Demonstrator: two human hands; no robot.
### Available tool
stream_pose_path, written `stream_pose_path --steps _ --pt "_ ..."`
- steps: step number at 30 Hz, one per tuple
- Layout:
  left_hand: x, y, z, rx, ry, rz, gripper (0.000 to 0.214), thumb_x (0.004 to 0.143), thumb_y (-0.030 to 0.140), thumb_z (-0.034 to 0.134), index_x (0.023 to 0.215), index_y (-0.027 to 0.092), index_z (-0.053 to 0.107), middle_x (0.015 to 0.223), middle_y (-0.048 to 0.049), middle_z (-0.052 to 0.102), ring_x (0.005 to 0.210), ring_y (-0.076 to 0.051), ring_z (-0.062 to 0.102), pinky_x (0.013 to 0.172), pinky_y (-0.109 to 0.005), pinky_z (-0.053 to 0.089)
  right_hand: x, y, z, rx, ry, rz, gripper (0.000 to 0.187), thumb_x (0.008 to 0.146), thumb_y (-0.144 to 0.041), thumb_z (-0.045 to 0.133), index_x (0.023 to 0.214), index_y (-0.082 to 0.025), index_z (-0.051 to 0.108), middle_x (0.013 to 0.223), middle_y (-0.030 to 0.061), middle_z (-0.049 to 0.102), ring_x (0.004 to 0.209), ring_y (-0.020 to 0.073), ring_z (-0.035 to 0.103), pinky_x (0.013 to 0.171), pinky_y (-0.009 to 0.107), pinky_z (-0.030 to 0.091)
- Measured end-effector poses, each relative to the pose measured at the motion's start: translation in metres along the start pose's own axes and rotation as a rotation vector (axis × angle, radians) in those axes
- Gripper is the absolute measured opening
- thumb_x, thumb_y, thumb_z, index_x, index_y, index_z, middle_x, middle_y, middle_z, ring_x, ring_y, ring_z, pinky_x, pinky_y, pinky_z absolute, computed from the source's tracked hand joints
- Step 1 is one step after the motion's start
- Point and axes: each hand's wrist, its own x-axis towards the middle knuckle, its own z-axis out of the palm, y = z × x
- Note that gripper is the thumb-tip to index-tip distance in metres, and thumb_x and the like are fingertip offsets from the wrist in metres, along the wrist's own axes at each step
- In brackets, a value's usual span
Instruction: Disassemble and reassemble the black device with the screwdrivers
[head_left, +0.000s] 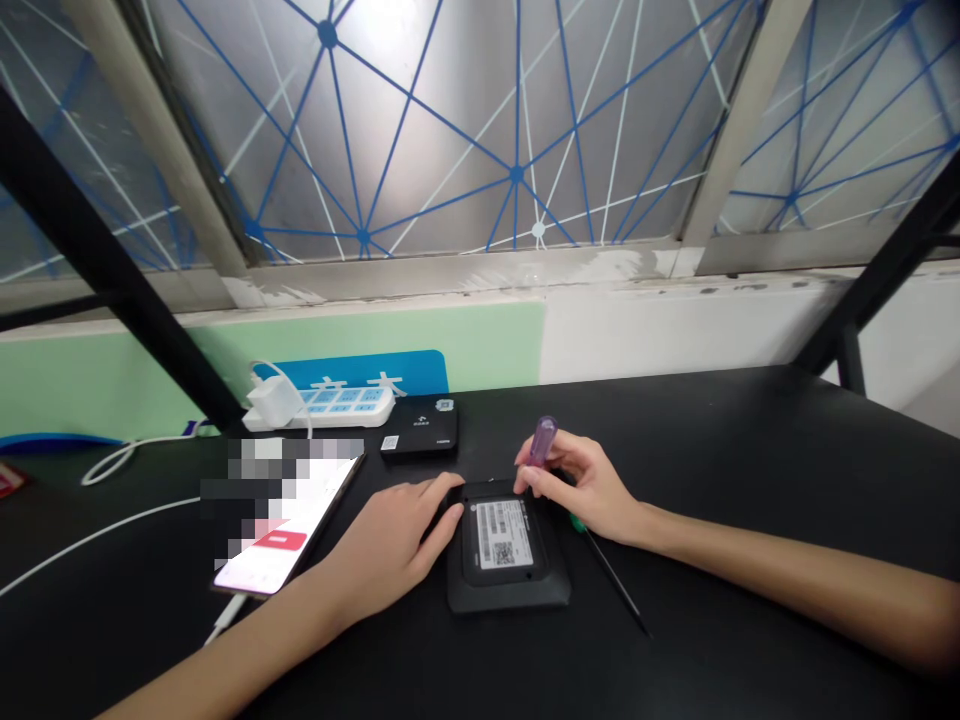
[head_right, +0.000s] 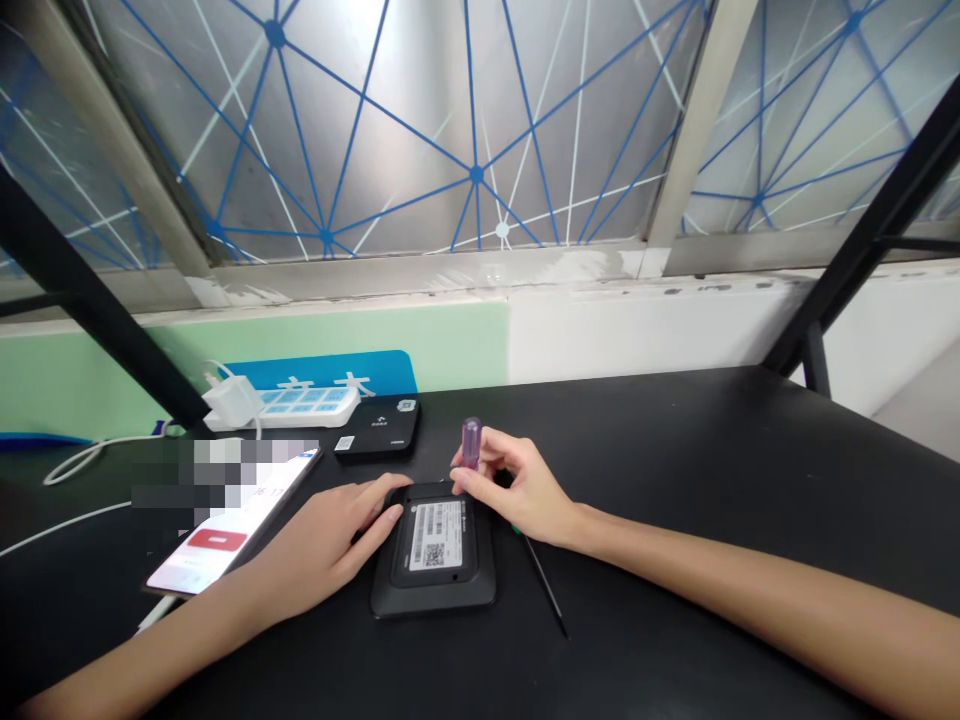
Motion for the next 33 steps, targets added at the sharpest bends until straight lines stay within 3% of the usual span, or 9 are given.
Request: stream_pose_path --steps 20,26,33 --pt "0.0008 0.0012 -0.0008 0.008 -0.004 0.002 0.033 0.105 0.036 0.029 0.129 0.022 0.047 0.101 -0.007 0.07 0.09 -0.025 0.068 0.078 -0.037 0.051 0.0003 -0.0028 -0.0004 0.034 0.024 0.028 0.022 0.088 -0.034 0.068 0.098 -0.018 0.057 0.075 0.003 0.07 0.06 0.0129 0.06 0.06 0.027 0.049" --pt "0.0 0.0009 -0.0007 0.0 0.009 -0.003 0.033 0.104 0.037 0.03 0.129 0.023 0.048 0.1 -0.0064 0.07 0.088 -0.025 0.068 0.077 -0.036 0.051 0.0006 -0.0032 -0.0014 0.006 -0.008 -0.008 0.018 0.089 -0.033 0.067 0.089 -0.018 0.056 0.078 0.004 0.069 0.061 0.0123 0.055 0.061 0.028 0.046" --pt "-0.0006 0.0005 -0.0017 -0.001 0.009 0.002 0.034 0.104 0.037 0.03 0.129 0.023 0.049 0.098 -0.0061 0.07 0.087 -0.024 0.069 0.077 -0.036 0.051 -0.0002 -0.0044 -0.0024 0.024 -0.042 0.002 0.017 0.092 -0.034 0.063 0.093 -0.018 0.057 0.081 0.0041 0.068 0.062 0.012 0.054 0.065 0.028 0.047"
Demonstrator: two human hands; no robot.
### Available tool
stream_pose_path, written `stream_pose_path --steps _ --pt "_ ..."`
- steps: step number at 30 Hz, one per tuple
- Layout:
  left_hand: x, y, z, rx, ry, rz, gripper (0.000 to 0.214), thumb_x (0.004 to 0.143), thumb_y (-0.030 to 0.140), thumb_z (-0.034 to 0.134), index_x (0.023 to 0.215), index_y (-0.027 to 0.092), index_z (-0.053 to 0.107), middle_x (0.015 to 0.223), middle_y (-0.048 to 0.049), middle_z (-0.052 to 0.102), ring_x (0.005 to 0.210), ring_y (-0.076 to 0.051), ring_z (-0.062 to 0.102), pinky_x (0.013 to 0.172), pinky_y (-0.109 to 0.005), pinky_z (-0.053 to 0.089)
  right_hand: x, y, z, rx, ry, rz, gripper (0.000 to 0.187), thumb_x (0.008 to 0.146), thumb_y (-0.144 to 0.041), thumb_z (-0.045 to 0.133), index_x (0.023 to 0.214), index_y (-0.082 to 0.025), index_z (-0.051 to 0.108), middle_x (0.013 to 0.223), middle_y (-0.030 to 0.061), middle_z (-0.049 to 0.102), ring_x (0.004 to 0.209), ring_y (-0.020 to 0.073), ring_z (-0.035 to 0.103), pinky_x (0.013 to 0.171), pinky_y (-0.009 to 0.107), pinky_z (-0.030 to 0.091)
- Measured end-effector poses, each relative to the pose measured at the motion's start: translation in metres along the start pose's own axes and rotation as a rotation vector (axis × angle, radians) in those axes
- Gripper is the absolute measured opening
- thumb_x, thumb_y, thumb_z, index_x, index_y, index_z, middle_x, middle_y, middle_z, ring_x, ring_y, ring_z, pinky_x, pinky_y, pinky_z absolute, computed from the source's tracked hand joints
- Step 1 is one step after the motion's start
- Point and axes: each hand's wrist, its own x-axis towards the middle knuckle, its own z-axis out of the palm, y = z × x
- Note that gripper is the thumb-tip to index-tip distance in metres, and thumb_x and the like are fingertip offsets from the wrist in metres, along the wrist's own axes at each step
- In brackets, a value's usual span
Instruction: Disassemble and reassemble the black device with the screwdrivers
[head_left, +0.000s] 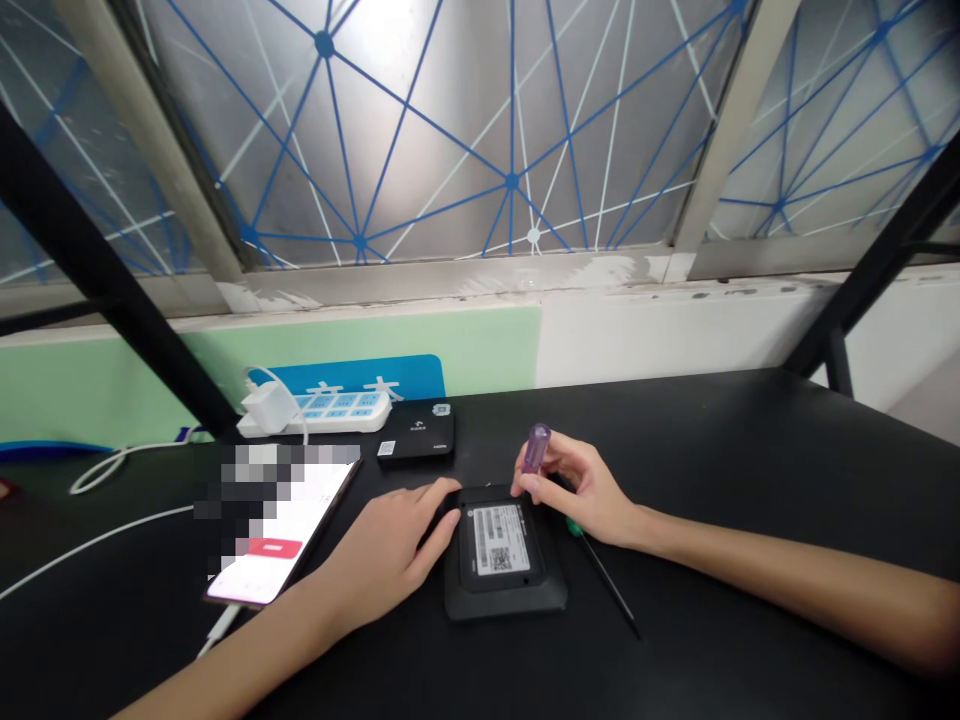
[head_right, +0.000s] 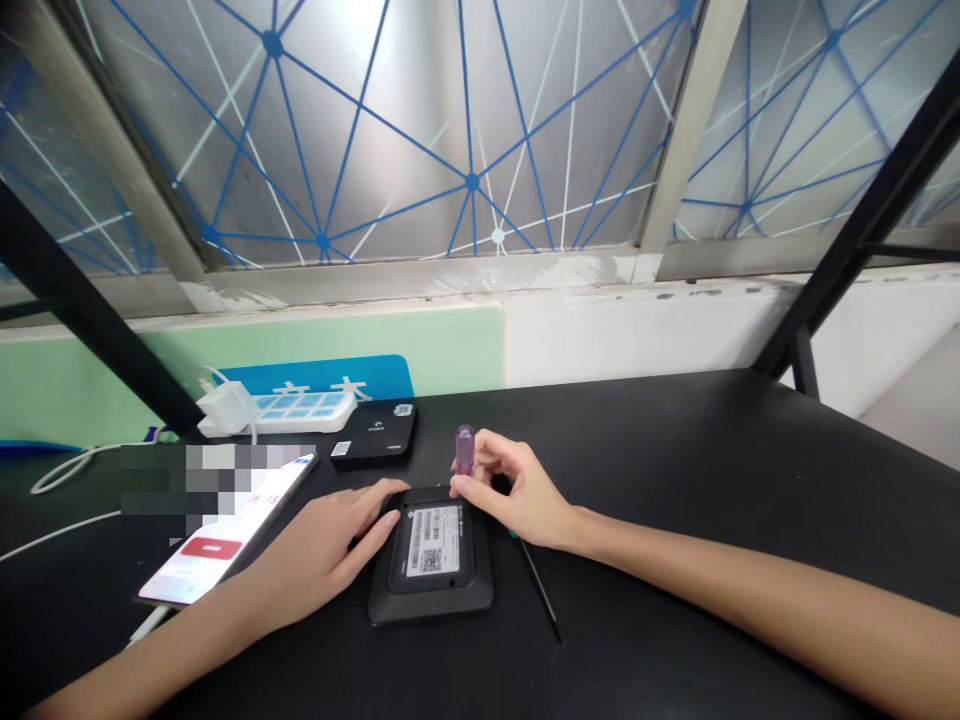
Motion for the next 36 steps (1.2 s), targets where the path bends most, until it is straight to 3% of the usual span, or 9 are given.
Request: stream_pose_path --steps 19,30,36 --pt "-0.0006 -0.0001 0.0003 -0.008 -0.002 0.002 0.035 0.104 0.037 0.03 0.131 0.023 0.048 0.102 -0.0061 0.07 0.089 -0.025 0.068 0.078 -0.036 0.051 -0.0013 -0.0018 -0.001 -0.017 -0.007 -0.015 0.018 0.092 -0.035 0.061 0.095 -0.017 0.059 0.081 0.0047 0.068 0.062 0.0122 0.053 0.063 0.028 0.047" --pt "0.0019 0.0017 -0.0009 0.0 -0.017 0.003 0.033 0.104 0.035 0.031 0.129 0.022 0.048 0.106 -0.0072 0.07 0.092 -0.026 0.068 0.077 -0.038 0.051 0.0006 0.0021 0.0026 -0.05 0.082 0.0 0.018 0.085 -0.033 0.071 0.09 -0.017 0.064 0.074 0.0019 0.064 0.059 0.0112 0.051 0.06 0.028 0.045" --pt "0.0007 0.0017 -0.0008 0.006 -0.006 0.006 0.034 0.104 0.036 0.03 0.129 0.022 0.049 0.105 -0.006 0.07 0.091 -0.025 0.069 0.077 -0.037 0.052 -0.0005 0.0011 0.0005 -0.025 0.046 -0.008 0.02 0.09 -0.033 0.064 0.1 -0.015 0.067 0.079 0.005 0.065 0.066 0.014 0.056 0.061 0.028 0.048"
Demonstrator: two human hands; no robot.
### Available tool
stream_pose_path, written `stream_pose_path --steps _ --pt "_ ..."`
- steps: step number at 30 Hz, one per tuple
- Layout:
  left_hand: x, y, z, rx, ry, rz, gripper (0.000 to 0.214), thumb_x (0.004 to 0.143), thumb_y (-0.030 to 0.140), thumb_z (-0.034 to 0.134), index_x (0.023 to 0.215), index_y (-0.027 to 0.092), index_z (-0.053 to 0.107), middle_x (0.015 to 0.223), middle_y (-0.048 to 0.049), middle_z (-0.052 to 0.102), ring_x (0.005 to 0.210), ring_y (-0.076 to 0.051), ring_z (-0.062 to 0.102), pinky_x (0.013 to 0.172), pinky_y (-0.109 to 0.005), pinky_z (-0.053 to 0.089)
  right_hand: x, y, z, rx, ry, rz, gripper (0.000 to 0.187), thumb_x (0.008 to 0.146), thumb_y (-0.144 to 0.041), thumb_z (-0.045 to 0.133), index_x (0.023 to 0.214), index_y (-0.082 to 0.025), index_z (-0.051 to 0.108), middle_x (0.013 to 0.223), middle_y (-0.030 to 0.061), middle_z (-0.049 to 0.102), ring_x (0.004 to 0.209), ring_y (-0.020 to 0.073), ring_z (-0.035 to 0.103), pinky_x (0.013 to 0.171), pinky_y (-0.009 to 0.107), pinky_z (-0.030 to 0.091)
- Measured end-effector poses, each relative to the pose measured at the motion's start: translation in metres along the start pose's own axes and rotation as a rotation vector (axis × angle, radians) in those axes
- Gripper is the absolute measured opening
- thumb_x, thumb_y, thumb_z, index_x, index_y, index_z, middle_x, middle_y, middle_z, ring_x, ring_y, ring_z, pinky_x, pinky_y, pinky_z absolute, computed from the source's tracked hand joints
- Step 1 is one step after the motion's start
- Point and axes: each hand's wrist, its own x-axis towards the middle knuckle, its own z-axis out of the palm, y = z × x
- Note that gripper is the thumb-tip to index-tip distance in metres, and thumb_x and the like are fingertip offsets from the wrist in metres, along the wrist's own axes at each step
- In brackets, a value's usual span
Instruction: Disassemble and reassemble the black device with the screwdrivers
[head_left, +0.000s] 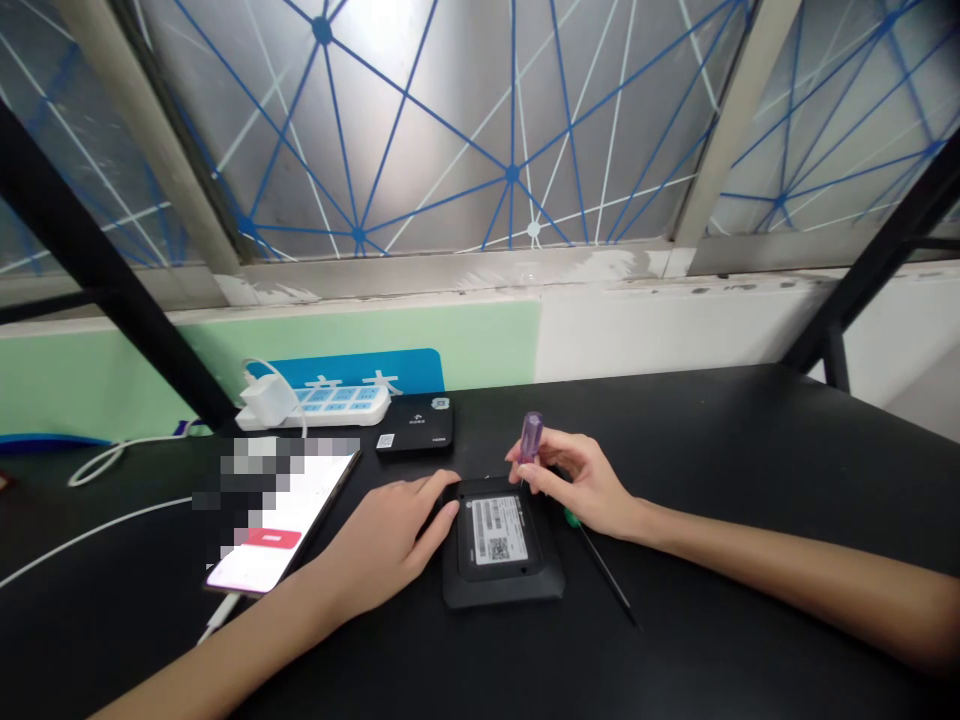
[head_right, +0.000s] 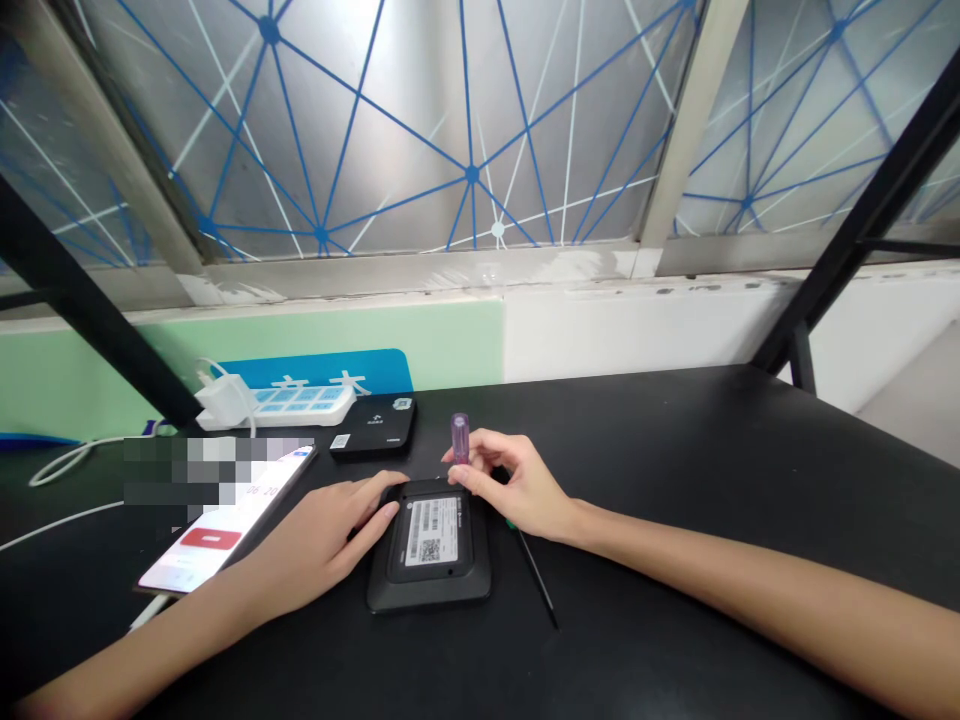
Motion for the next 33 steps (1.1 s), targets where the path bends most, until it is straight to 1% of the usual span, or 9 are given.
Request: stream_pose_path --steps 6,10,14,16,19,22,25,30,33 --pt "0.001 -0.0008 0.0009 0.006 -0.016 -0.012 0.034 0.104 0.036 0.031 0.13 0.023 0.047 0.107 -0.0061 0.069 0.092 -0.026 0.068 0.078 -0.038 0.052 0.0006 0.0005 -0.0013 -0.073 -0.006 -0.099 0.02 0.094 -0.03 0.058 0.104 -0.018 0.071 0.094 0.0071 0.062 0.074 0.0141 0.055 0.063 0.027 0.047" --pt "0.001 0.0008 -0.0001 0.005 -0.034 -0.026 0.033 0.104 0.036 0.03 0.129 0.022 0.047 0.105 -0.0063 0.069 0.09 -0.026 0.068 0.077 -0.039 0.051 -0.0007 0.0013 -0.0019 -0.053 -0.019 -0.068 0.024 0.097 -0.031 0.054 0.111 -0.019 0.069 0.093 0.0066 0.061 0.076 0.0143 0.055 0.06 0.026 0.045" --pt "0.0011 0.0012 0.0 -0.001 -0.022 -0.021 0.033 0.104 0.036 0.03 0.129 0.023 0.047 0.105 -0.0061 0.069 0.091 -0.025 0.068 0.077 -0.039 0.051 -0.0021 0.0016 -0.0009 -0.025 0.006 -0.032 0.025 0.094 -0.032 0.058 0.115 -0.019 0.066 0.089 0.0044 0.061 0.073 0.0137 0.056 0.065 0.027 0.047" --pt "0.0013 0.0005 0.0008 -0.001 -0.014 -0.019 0.033 0.104 0.037 0.03 0.129 0.023 0.047 0.105 -0.0059 0.069 0.091 -0.025 0.068 0.077 -0.038 0.051 -0.0017 0.0019 0.0005 -0.012 0.03 -0.031 0.023 0.091 -0.032 0.064 0.109 -0.019 0.064 0.085 0.0028 0.06 0.072 0.0137 0.056 0.066 0.028 0.047" --pt "0.0019 -0.0007 0.0017 -0.002 -0.013 -0.018 0.033 0.104 0.036 0.03 0.129 0.023 0.048 0.106 -0.0057 0.069 0.091 -0.025 0.069 0.078 -0.037 0.052 0.0 0.0022 0.0023 0.013 0.064 -0.033 0.018 0.085 -0.032 0.071 0.091 -0.019 0.059 0.081 0.0014 0.059 0.07 0.0136 0.056 0.065 0.028 0.048" --pt "0.0025 -0.0009 0.0017 0.001 -0.017 -0.016 0.033 0.104 0.037 0.03 0.128 0.023 0.047 0.107 -0.0057 0.069 0.092 -0.025 0.068 0.078 -0.038 0.051 0.0007 0.0019 0.0026 0.025 0.067 -0.025 0.019 0.086 -0.031 0.07 0.086 -0.019 0.055 0.081 0.0016 0.06 0.071 0.0137 0.057 0.067 0.029 0.048" --pt "0.0027 -0.0004 0.0012 0.006 -0.021 -0.015 0.033 0.104 0.037 0.03 0.128 0.023 0.047 0.106 -0.0055 0.069 0.093 -0.026 0.068 0.078 -0.039 0.051 -0.0007 0.0014 0.0014 0.017 0.032 -0.013 0.016 0.091 -0.032 0.064 0.093 -0.017 0.059 0.083 0.0032 0.061 0.072 0.0137 0.057 0.068 0.029 0.048" --pt "0.0015 0.0004 0.0003 0.01 -0.022 -0.017 0.034 0.104 0.036 0.03 0.129 0.022 0.048 0.105 -0.0064 0.07 0.092 -0.026 0.069 0.077 -0.038 0.052 -0.0036 0.0012 -0.0012 0.02 -0.022 -0.003 0.021 0.097 -0.033 0.054 0.107 -0.017 0.063 0.086 0.005 0.063 0.074 0.0135 0.058 0.062 0.025 0.047" --pt "0.0011 0.0007 0.0004 0.01 -0.026 -0.015 0.033 0.104 0.036 0.03 0.128 0.023 0.048 0.104 -0.0061 0.07 0.09 -0.026 0.069 0.076 -0.038 0.052 -0.0031 0.0015 -0.0013 0.017 -0.027 -0.014 0.022 0.098 -0.034 0.053 0.109 -0.017 0.063 0.086 0.0047 0.063 0.074 0.0134 0.058 0.063 0.025 0.047"
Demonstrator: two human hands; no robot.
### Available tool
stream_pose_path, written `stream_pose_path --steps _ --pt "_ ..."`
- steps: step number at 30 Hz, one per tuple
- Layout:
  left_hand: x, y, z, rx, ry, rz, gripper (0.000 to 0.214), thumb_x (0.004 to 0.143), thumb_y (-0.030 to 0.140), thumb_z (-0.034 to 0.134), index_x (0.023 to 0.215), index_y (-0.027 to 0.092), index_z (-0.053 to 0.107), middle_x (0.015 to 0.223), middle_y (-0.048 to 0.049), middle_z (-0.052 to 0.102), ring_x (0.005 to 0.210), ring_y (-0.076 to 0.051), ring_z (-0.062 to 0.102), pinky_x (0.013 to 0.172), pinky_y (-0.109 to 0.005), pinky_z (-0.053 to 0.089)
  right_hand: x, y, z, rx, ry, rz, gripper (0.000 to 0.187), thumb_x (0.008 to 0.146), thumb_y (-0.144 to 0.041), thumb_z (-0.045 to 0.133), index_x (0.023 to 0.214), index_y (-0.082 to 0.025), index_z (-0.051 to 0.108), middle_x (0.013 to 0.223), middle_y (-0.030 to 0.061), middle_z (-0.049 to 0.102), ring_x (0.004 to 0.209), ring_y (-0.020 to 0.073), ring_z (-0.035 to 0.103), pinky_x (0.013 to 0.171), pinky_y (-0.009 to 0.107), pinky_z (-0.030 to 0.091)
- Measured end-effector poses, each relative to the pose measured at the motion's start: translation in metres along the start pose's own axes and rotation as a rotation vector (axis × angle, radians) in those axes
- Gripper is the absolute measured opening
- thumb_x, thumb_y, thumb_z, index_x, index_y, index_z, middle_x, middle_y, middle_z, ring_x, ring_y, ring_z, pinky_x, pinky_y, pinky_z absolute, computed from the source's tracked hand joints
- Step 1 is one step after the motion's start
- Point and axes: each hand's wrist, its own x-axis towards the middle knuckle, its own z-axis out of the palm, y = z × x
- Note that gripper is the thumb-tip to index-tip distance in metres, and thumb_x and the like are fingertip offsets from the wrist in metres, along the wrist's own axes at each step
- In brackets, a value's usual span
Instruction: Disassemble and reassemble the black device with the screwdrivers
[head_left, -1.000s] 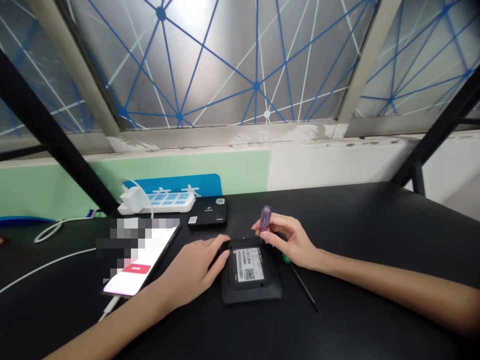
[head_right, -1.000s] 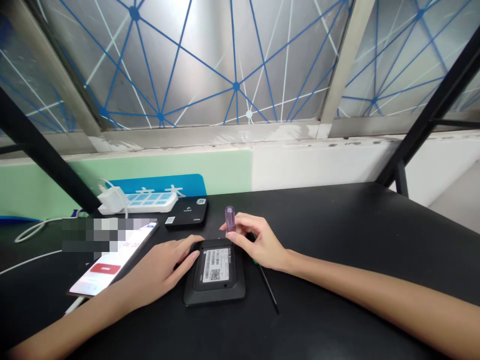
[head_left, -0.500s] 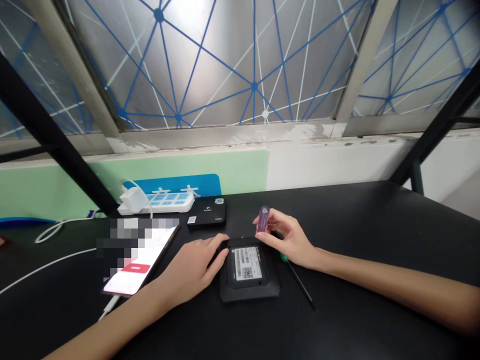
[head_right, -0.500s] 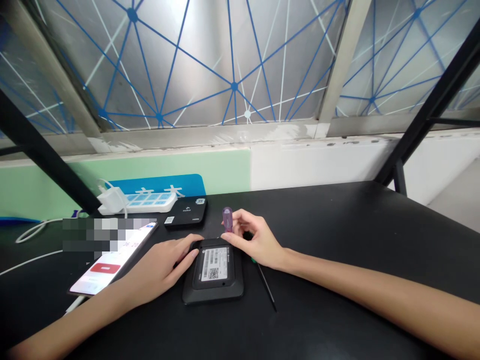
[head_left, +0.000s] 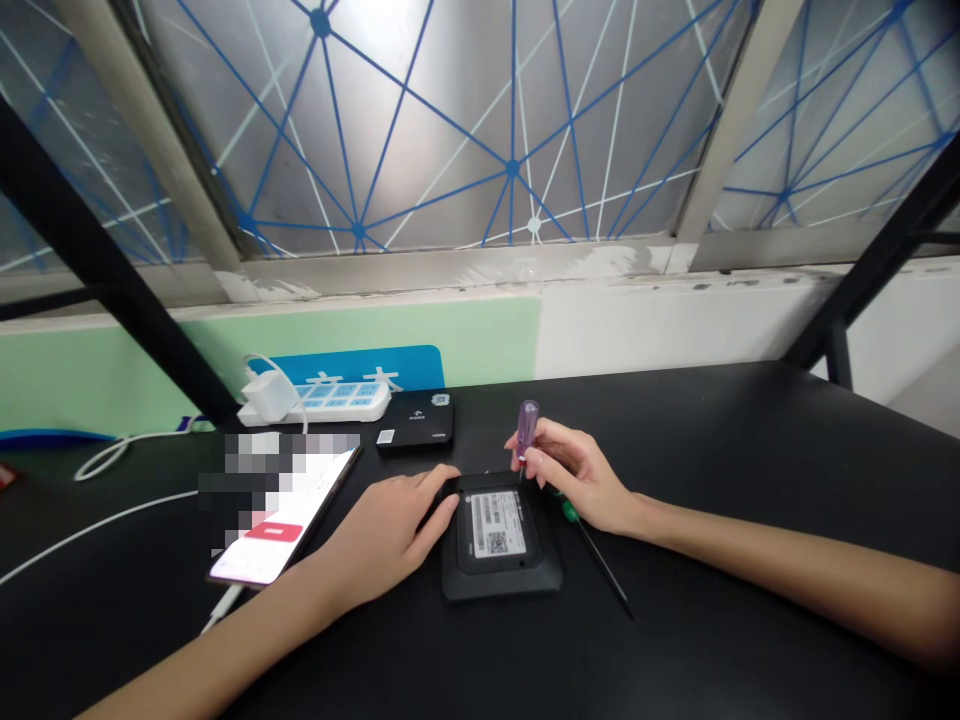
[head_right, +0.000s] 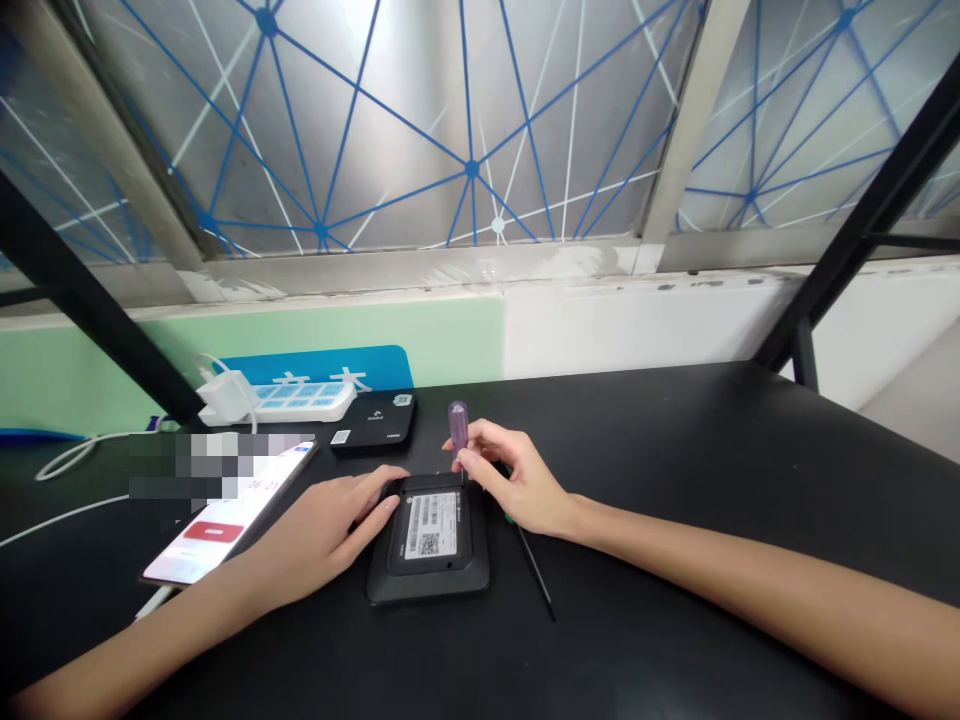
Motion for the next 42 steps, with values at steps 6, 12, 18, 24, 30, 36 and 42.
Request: stream_pose_path --steps 6,12,18,24,30,36,42 --pt "0.0003 -0.0005 0.0014 0.007 0.014 0.005 0.034 0.104 0.037 0.03 0.129 0.023 0.048 0.105 -0.0059 0.07 0.091 -0.025 0.069 0.076 -0.038 0.052 0.0028 0.0046 0.0027 -0.028 0.057 0.024 0.021 0.087 -0.034 0.069 0.098 -0.019 0.06 0.081 0.0017 0.062 0.069 0.0134 0.058 0.066 0.029 0.049" --pt "-0.0003 -0.002 0.002 0.006 0.03 0.016 0.034 0.104 0.037 0.03 0.128 0.023 0.049 0.103 -0.0062 0.071 0.09 -0.024 0.069 0.075 -0.035 0.052 0.0036 0.0015 0.003 0.042 0.039 0.061 0.019 0.089 -0.034 0.066 0.094 -0.018 0.058 0.081 0.0033 0.065 0.068 0.0127 0.058 0.062 0.026 0.049" --pt "-0.0006 -0.0008 0.0008 0.0 0.013 0.013 0.035 0.104 0.036 0.03 0.129 0.022 0.049 0.103 -0.007 0.07 0.089 -0.024 0.069 0.076 -0.036 0.052 0.0021 -0.0037 0.0009 0.02 -0.001 0.04 0.022 0.095 -0.036 0.057 0.102 -0.016 0.063 0.082 0.005 0.066 0.069 0.0129 0.058 0.062 0.027 0.049" --pt "0.0012 0.0001 0.0003 -0.003 0.018 0.009 0.035 0.103 0.037 0.03 0.128 0.022 0.05 0.103 -0.0067 0.071 0.089 -0.025 0.069 0.075 -0.036 0.052 0.0035 0.0027 0.002 0.032 0.059 0.063 0.022 0.085 -0.036 0.07 0.094 -0.018 0.06 0.079 0.0024 0.065 0.066 0.0131 0.059 0.064 0.028 0.05" --pt "-0.0003 -0.0013 0.0007 0.002 0.015 0.002 0.035 0.103 0.037 0.031 0.129 0.022 0.05 0.105 -0.0069 0.07 0.091 -0.026 0.069 0.077 -0.038 0.052 0.0048 0.0033 0.0028 0.124 0.066 0.097 0.023 0.085 -0.036 0.071 0.09 -0.018 0.057 0.077 0.0025 0.066 0.062 0.0109 0.057 0.058 0.025 0.048" --pt "-0.0003 0.0001 -0.0011 0.0 -0.003 -0.009 0.036 0.103 0.038 0.03 0.129 0.021 0.049 0.104 -0.0077 0.07 0.091 -0.026 0.069 0.077 -0.038 0.052 0.0035 -0.0023 0.0005 0.089 0.023 0.069 0.022 0.091 -0.037 0.062 0.097 -0.016 0.063 0.082 0.0047 0.066 0.065 0.0117 0.056 0.062 0.026 0.05" --pt "-0.0001 -0.0007 -0.0004 -0.005 0.009 -0.001 0.035 0.103 0.037 0.031 0.129 0.022 0.049 0.106 -0.0078 0.07 0.092 -0.026 0.069 0.078 -0.038 0.053 0.0034 0.0036 0.0015 0.007 0.063 0.065 0.021 0.085 -0.037 0.07 0.092 -0.018 0.065 0.081 0.0028 0.063 0.065 0.0118 0.055 0.063 0.028 0.05"
